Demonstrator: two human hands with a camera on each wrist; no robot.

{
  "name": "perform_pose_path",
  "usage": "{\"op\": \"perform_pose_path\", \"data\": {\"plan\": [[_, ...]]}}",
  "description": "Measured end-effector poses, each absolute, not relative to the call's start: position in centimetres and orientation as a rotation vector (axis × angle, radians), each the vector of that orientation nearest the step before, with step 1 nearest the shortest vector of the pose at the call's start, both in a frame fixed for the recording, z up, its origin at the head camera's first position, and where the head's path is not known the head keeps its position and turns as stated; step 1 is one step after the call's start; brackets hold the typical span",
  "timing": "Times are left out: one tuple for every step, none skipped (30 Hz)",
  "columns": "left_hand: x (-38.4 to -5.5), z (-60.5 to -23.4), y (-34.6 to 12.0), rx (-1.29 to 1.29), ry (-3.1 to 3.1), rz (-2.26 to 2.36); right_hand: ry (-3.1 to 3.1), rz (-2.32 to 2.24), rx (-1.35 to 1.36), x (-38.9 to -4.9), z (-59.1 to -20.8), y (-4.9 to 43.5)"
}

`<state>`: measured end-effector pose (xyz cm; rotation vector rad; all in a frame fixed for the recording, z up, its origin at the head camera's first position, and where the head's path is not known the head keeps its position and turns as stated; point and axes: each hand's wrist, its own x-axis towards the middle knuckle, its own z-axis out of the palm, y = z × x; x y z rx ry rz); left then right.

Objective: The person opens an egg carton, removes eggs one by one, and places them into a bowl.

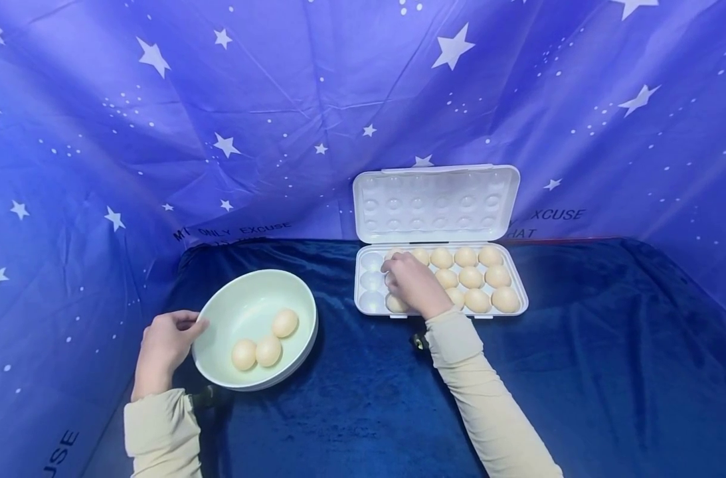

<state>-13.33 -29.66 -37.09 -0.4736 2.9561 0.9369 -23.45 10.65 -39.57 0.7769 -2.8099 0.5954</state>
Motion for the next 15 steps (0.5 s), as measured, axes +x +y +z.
{"op": "perform_pose_path", "data": {"plan": [[-13.34,-37.11,-29.67,-0.471,2.957,0.938,-2.82,0.609,0.76,-23.45,-39.6,10.69],[-13.33,-37.11,-29.67,-0.47,2.958,0.939,-2.83,0.62,0.745,-23.45,-39.6,10.72],[-13.33,-37.12,-29.68,-0.467,2.962,0.937,-2.84,0.634,0.731,-23.46,-39.6,10.74],[-13.32,-37.11,-29.69,-0.465,2.962,0.937,-2.849,0.64,0.717,-23.45,-39.58,10.74],[-13.32,-37.1,-29.7,-0.463,2.962,0.938,-2.857,0.646,0.704,-23.46,-39.57,10.73],[-13.31,-37.08,-29.71,-0.462,2.962,0.937,-2.867,0.651,0.69,-23.47,-39.58,10.72],[-13.29,-37.05,-29.72,-0.463,2.96,0.939,-2.877,0.66,0.677,-23.48,-39.59,10.69],[-13.29,-37.04,-29.74,-0.463,2.957,0.941,-2.884,0.663,0.669,-23.49,-39.6,10.66],[-13.29,-37.03,-29.76,-0.463,2.957,0.94,-2.89,0.665,0.663,-23.53,-39.65,10.64],[-13.29,-37.03,-29.77,-0.464,2.951,0.944,-2.894,0.661,0.658,-23.54,-39.66,10.61],[-13.29,-37.05,-29.77,-0.465,2.95,0.944,-2.901,0.666,0.649,-23.55,-39.69,10.58],[-13.29,-37.07,-29.77,-0.465,2.949,0.944,-2.907,0.672,0.643,-23.56,-39.71,10.56],[-13.28,-37.1,-29.76,-0.465,2.95,0.944,-2.913,0.676,0.635,-23.56,-39.73,10.54],[-13.27,-37.13,-29.74,-0.465,2.95,0.942,-2.916,0.675,0.632,-23.57,-39.75,10.53],[-13.27,-37.16,-29.73,-0.465,2.951,0.941,-2.918,0.678,0.627,-23.58,-39.77,10.53]]}}
